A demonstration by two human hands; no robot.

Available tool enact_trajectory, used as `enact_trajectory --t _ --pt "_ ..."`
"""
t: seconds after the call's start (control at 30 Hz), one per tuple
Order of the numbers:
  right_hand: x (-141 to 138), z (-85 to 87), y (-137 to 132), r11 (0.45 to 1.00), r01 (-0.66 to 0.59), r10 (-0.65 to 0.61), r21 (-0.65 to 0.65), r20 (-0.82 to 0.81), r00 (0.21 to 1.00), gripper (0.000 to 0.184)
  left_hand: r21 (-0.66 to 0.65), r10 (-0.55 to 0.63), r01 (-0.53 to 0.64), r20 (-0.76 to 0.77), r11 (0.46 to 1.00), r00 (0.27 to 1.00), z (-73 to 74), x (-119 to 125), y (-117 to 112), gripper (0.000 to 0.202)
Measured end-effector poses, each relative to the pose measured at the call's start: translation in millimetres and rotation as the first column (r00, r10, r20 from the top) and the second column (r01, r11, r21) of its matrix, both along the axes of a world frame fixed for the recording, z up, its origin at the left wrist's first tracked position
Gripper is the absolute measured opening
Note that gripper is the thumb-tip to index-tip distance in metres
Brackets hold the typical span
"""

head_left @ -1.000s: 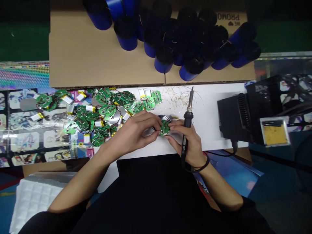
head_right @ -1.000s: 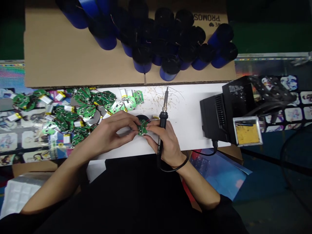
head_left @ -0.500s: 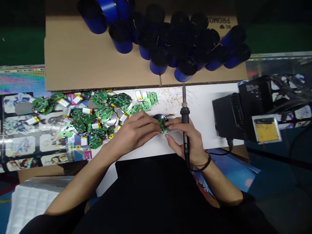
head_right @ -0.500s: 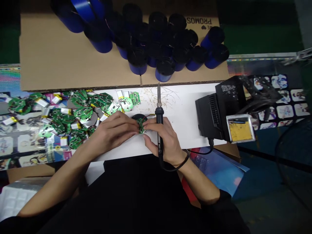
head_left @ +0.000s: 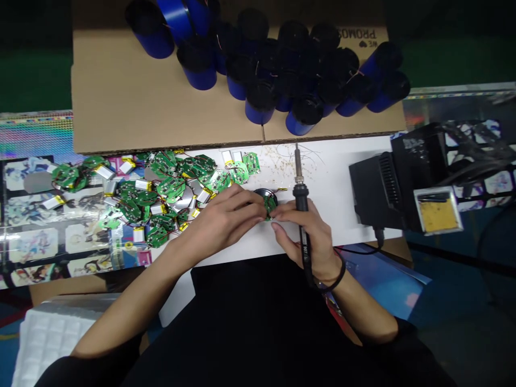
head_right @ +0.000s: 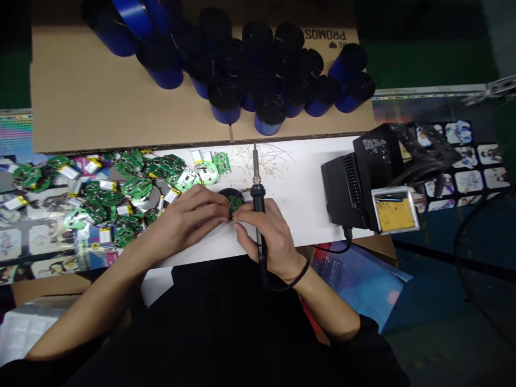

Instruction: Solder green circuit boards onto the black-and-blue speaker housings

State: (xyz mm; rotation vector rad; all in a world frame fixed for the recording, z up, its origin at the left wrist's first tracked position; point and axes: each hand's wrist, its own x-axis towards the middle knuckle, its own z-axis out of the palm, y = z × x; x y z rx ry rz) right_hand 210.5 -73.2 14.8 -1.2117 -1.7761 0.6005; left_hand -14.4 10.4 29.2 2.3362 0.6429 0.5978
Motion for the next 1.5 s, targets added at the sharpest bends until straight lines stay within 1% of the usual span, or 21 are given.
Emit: enact_trajectory --t 0.07,0.1,0.2,0.23,0.27,0.3,0.4,0.53,0.63,0.73,0.93,1.1,1.27,1.33,1.5 --pt "4.5 4.2 -5.1 0.998 0.053 -0.057 -0.04 -0.101 0.993 0.02 0.039 -0.01 0.011 -0.033 0.999 0.999 3.0 1.2 0.5 0.013" --pt "6.9 6.4 -7.7 0.993 0.1 -0.11 -0.066 -0.18 0.978 0.021 0.052 -0.016 0.018 -0.047 0.998 0.999 4.3 1.8 0.9 0.014" --pt "15.7 13.1 -15.1 0.954 0.263 -0.3 -0.148 -0.402 0.865 0.039 0.071 -0.027 0.034 -0.102 0.997 0.994 6.9 3.3 3.1 0.017" --pt "19.5 15.1 -17.8 0.942 0.291 -0.334 -0.165 -0.432 0.838 0.041 0.076 -0.032 0.041 -0.119 0.996 0.992 7.3 3.5 3.9 0.018" --pt "23.6 16.8 -20.9 0.936 0.306 -0.352 -0.174 -0.437 0.828 0.038 0.082 -0.039 0.05 -0.136 0.995 0.99 7.5 3.6 4.7 0.019" --pt "27.9 18.2 -24.6 0.935 0.308 -0.354 -0.175 -0.424 0.834 0.032 0.088 -0.048 0.062 -0.149 0.994 0.988 7.6 3.5 5.5 0.019" --pt "39.8 20.9 -38.4 0.946 0.288 -0.322 -0.148 -0.328 0.888 0.017 0.1 -0.066 0.083 -0.168 0.991 0.984 8.6 2.7 7.9 0.02" --pt "45.3 25.3 -51.0 0.961 0.224 -0.244 -0.159 -0.117 0.963 0.019 0.078 -0.098 0.113 -0.174 0.991 0.98 12.0 1.5 11.9 0.02" --pt "42.0 29.0 -48.5 0.972 0.183 -0.191 -0.15 -0.044 0.981 0.017 0.076 -0.119 0.133 -0.164 0.988 0.979 13.8 1.4 14.9 0.021" --pt "38.8 30.3 -42.1 0.981 0.156 -0.162 -0.119 -0.038 0.986 0.017 0.067 -0.13 0.141 -0.144 0.988 0.981 13.7 1.3 16.5 0.022" --pt "38.4 29.3 -37.0 0.983 0.149 -0.152 -0.111 -0.016 0.988 0.018 0.024 -0.128 0.133 -0.129 0.991 0.983 13.3 0.9 17.0 0.021" --pt "38.7 27.0 -34.7 0.992 0.102 -0.107 -0.079 -0.052 0.993 0.022 0.019 -0.131 0.133 -0.108 0.991 0.986 12.0 0.7 16.9 0.019" --pt "40.3 25.8 -33.2 0.997 0.055 -0.056 -0.049 -0.039 0.998 0.026 0.02 -0.134 0.137 -0.114 0.99 0.984 9.0 0.1 17.0 0.02" --pt "40.2 26.7 -32.3 0.997 0.049 -0.051 -0.055 -0.033 0.998 0.026 0.024 -0.134 0.137 -0.114 0.99 0.984 8.4 0.0 17.0 0.021" --pt "41.7 29.4 -33.2 0.992 0.076 -0.083 -0.1 -0.06 0.995 0.022 0.035 -0.125 0.13 -0.114 0.991 0.986 10.4 0.6 16.3 0.022"
